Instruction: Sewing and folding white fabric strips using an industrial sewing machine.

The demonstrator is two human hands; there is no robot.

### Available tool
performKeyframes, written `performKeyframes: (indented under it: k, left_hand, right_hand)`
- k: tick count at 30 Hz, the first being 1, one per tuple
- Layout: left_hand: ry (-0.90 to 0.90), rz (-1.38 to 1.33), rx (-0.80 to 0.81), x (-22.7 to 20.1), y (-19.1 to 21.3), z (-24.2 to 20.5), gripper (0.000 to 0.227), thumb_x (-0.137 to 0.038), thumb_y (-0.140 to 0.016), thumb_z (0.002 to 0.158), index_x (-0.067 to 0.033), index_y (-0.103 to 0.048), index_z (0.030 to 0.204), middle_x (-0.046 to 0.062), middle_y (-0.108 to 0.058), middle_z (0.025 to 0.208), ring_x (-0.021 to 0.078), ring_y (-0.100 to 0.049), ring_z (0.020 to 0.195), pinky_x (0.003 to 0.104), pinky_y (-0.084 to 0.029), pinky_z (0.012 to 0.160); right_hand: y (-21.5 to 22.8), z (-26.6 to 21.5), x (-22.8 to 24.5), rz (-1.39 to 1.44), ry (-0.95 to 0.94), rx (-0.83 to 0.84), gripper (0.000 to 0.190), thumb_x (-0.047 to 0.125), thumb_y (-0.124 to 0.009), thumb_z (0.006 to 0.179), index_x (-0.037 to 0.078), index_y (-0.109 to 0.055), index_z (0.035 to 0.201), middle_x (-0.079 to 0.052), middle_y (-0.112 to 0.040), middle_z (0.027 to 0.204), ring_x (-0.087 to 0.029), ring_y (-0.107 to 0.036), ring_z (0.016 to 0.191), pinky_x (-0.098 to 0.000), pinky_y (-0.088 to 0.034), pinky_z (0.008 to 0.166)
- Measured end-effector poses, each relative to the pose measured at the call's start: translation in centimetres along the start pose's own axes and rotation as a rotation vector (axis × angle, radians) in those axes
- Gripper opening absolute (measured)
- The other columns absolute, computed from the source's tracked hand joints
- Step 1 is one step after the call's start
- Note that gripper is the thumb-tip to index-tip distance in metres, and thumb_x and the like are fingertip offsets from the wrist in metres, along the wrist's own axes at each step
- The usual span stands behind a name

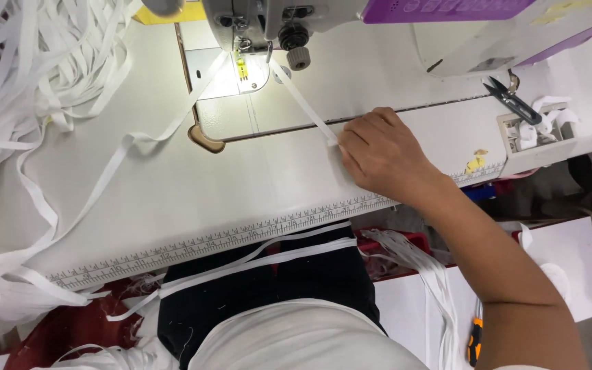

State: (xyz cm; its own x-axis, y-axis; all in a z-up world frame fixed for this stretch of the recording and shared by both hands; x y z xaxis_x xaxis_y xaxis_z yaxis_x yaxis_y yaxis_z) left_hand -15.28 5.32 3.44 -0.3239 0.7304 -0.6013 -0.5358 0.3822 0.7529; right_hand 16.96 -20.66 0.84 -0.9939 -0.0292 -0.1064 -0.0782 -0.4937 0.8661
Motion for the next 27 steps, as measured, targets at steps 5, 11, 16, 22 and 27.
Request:
performKeyframes:
  k: [5,11,16,22,27]
  left_hand:
    - [-0.049,0.155,0.077,-6.9,-3.9,4.8,0.023,-0.015,-0.065,0.111,0.0011,-0.073,0.127,0.018,-0.069,0.123,0.0354,-0.061,0.119,0.049,-0.045,0.105]
    - [-0.160,0.188,0.305,-12.9,-11.6,7.2,0.025,-0.031,-0.055,0.102,-0.0163,-0.071,0.115,0.001,-0.072,0.111,0.0240,-0.061,0.107,0.047,-0.059,0.076]
    - [-0.415,-0.005,0.158,-17.0,-12.5,6.6,0.015,-0.018,-0.059,0.103,-0.0076,-0.070,0.102,0.003,-0.070,0.099,0.0295,-0.060,0.088,0.045,-0.053,0.075]
    - [-0.428,0.030,0.140,-16.6,-14.0,6.1,0.010,-0.016,-0.061,0.102,-0.0096,-0.068,0.103,0.003,-0.066,0.097,0.0278,-0.059,0.090,0.042,-0.052,0.060]
    - [-0.398,0.390,-0.081,-13.3,-13.8,7.2,0.016,-0.020,-0.072,0.101,-0.0086,-0.074,0.112,0.008,-0.073,0.103,0.0244,-0.063,0.099,0.032,-0.057,0.063]
  right_hand:
    - [2.4,0.0,-1.3,0.284,-0.141,-0.052,0.006,-0.005,-0.067,0.095,-0.001,-0.070,0.098,-0.014,-0.069,0.096,-0.028,-0.064,0.086,-0.0391,-0.049,0.082]
    - [5.4,-0.2,-2.3,0.585,-0.383,-0.224,0.004,-0.007,-0.064,0.099,-0.006,-0.068,0.098,-0.018,-0.068,0.093,-0.029,-0.065,0.087,-0.0365,-0.056,0.081]
    - [7.0,-3.5,-4.2,0.739,-0.487,-0.470,0.003,-0.003,-0.066,0.102,0.000,-0.067,0.101,-0.013,-0.067,0.095,-0.025,-0.065,0.090,-0.0349,-0.059,0.084]
    - [12.7,-8.9,-7.0,0.810,-0.655,-1.025,0.012,-0.009,-0.059,0.105,0.002,-0.063,0.101,-0.009,-0.059,0.093,-0.029,-0.066,0.075,-0.0377,-0.066,0.070]
    - [13.1,-16.2,-7.6,0.808,-1.012,-1.378,0.004,0.007,-0.062,0.097,0.006,-0.059,0.095,-0.014,-0.064,0.082,-0.028,-0.066,0.074,-0.0461,-0.067,0.073]
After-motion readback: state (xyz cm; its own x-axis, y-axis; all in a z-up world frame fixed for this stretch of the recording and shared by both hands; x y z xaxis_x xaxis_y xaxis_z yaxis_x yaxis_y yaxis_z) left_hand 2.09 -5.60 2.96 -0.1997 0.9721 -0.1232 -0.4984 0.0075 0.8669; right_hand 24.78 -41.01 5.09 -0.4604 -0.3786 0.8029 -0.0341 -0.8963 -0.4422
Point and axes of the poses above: each hand's wrist, its own z-axis towards the middle knuckle, its own y-axis out of the back of the hand, x = y × z, the point moved 9 cm from there along z, towards the middle knuckle
